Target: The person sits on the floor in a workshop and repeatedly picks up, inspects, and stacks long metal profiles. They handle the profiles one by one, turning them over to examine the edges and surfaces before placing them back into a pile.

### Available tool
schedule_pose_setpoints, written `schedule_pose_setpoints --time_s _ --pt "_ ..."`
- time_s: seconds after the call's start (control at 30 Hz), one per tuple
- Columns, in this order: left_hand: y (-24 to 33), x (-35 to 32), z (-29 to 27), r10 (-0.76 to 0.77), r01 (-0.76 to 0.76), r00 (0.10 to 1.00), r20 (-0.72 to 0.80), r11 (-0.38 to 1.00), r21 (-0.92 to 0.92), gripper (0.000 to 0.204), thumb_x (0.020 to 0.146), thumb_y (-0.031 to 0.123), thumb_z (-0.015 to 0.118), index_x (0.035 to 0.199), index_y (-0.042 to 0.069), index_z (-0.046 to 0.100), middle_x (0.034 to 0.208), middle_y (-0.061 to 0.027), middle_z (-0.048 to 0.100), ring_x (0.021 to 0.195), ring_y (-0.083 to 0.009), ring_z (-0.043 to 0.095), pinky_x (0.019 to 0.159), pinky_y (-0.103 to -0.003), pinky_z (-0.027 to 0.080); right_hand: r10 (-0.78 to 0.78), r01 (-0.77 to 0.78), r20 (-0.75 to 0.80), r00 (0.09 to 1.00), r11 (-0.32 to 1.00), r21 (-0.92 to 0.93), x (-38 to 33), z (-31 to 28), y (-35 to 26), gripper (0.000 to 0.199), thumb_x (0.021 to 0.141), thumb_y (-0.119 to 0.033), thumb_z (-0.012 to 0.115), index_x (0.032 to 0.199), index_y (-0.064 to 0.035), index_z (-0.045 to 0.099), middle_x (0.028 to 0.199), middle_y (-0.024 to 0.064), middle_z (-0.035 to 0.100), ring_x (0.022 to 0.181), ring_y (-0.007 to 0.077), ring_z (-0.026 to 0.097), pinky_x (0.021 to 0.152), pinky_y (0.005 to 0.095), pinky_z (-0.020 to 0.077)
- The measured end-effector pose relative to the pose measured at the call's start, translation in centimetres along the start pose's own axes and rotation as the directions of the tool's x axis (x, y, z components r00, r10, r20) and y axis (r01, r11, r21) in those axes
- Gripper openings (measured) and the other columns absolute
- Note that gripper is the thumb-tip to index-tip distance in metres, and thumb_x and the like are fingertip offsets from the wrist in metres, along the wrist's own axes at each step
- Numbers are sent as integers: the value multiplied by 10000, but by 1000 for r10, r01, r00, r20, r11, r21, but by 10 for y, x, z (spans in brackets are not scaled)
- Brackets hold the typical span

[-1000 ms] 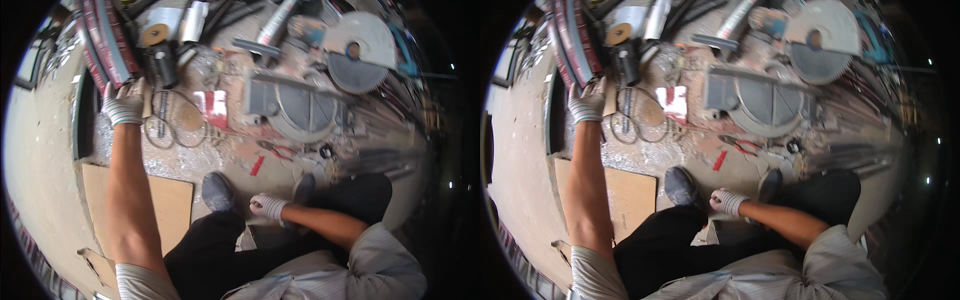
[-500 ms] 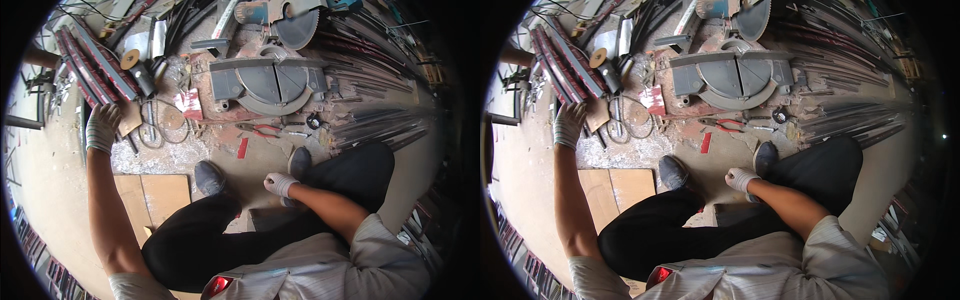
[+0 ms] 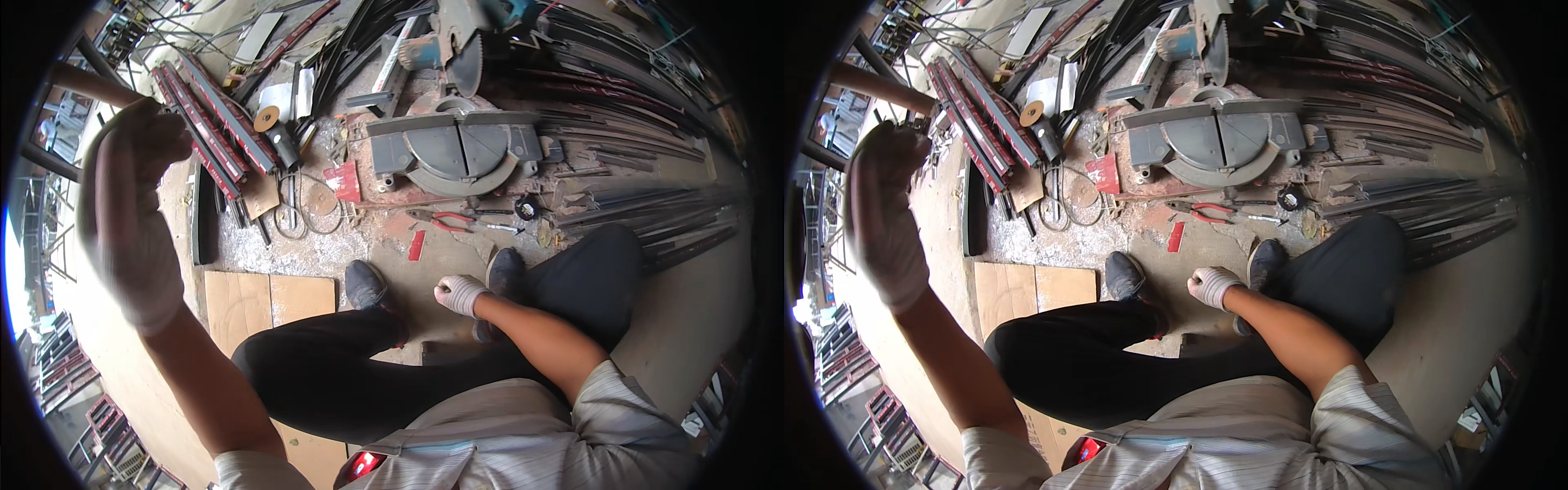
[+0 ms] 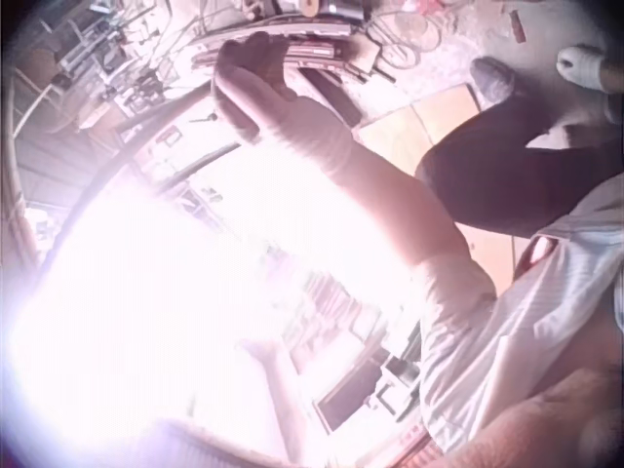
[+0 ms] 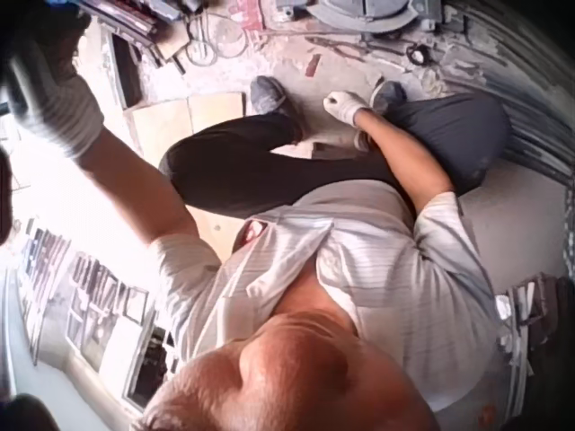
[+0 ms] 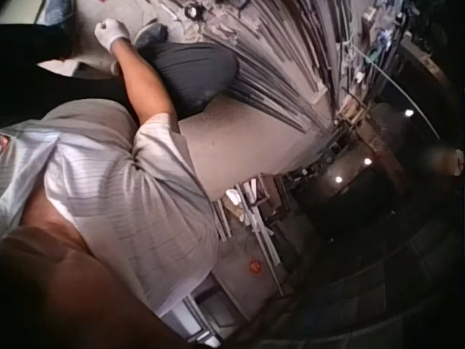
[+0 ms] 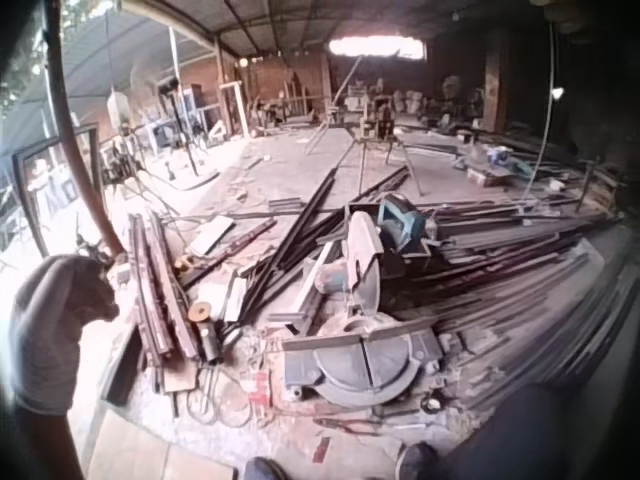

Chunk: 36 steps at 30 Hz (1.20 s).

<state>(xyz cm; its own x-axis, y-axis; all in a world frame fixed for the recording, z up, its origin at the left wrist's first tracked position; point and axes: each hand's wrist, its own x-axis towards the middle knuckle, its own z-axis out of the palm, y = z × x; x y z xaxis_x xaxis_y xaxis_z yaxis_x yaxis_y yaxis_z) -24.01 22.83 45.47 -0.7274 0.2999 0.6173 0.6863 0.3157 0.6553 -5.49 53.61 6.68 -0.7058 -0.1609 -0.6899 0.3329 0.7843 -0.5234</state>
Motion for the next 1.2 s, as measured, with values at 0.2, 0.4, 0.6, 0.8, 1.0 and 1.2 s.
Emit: schedule_pose_setpoints --time_s 0.2,0.4,0.6,0.8,1.0,1.2 --pt "86 -4 -4 413 -457 877 245 875 162 482 1135 259 328 1312 -106 589 1172 -247 673 1082 -331 679 972 -459 559 -29 32 -48 998 998 61 -14 -12 -8 383 959 -429 586 1025 -87 745 984 170 764 939 373 726 860 468 557" --pt "111 -20 0 447 -501 851 275 849 170 446 1119 237 356 1289 -97 599 1156 -237 673 1064 -322 674 958 -449 553 9 -6 -83 997 999 34 -17 -16 1 384 951 -435 597 1034 -97 761 1023 179 764 974 381 728 885 461 565" --pt "115 -41 22 407 -462 866 289 874 153 410 1103 215 384 1266 -88 609 1139 -226 673 1045 -314 670 944 -439 546 29 -31 -78 997 999 -26 -9 -7 5 392 948 -441 596 1056 -110 777 1038 183 766 990 382 733 907 459 569" --pt "109 -50 36 359 -416 881 309 899 140 375 1087 193 413 1242 -79 619 1122 -216 673 1027 -306 665 930 -429 540 -5 4 -41 999 1000 -27 -11 -6 2 394 955 -429 568 1027 -99 771 1005 190 766 974 392 733 903 475 565" --pt "96 -52 38 331 -392 889 317 908 150 339 1071 171 441 1219 -70 629 1106 -206 672 1008 -297 661 916 -419 533 33 -34 -17 999 998 -45 -11 -5 5 379 969 -433 565 1065 -114 748 977 178 760 939 392 725 854 464 563" --pt "88 -58 32 302 -374 900 314 905 200 304 1055 149 469 1195 -61 639 1089 -195 672 990 -289 656 902 -409 527 47 -47 7 999 999 -20 -20 -14 -10 367 970 -434 557 1086 -135 737 980 179 751 937 387 722 850 478 555"
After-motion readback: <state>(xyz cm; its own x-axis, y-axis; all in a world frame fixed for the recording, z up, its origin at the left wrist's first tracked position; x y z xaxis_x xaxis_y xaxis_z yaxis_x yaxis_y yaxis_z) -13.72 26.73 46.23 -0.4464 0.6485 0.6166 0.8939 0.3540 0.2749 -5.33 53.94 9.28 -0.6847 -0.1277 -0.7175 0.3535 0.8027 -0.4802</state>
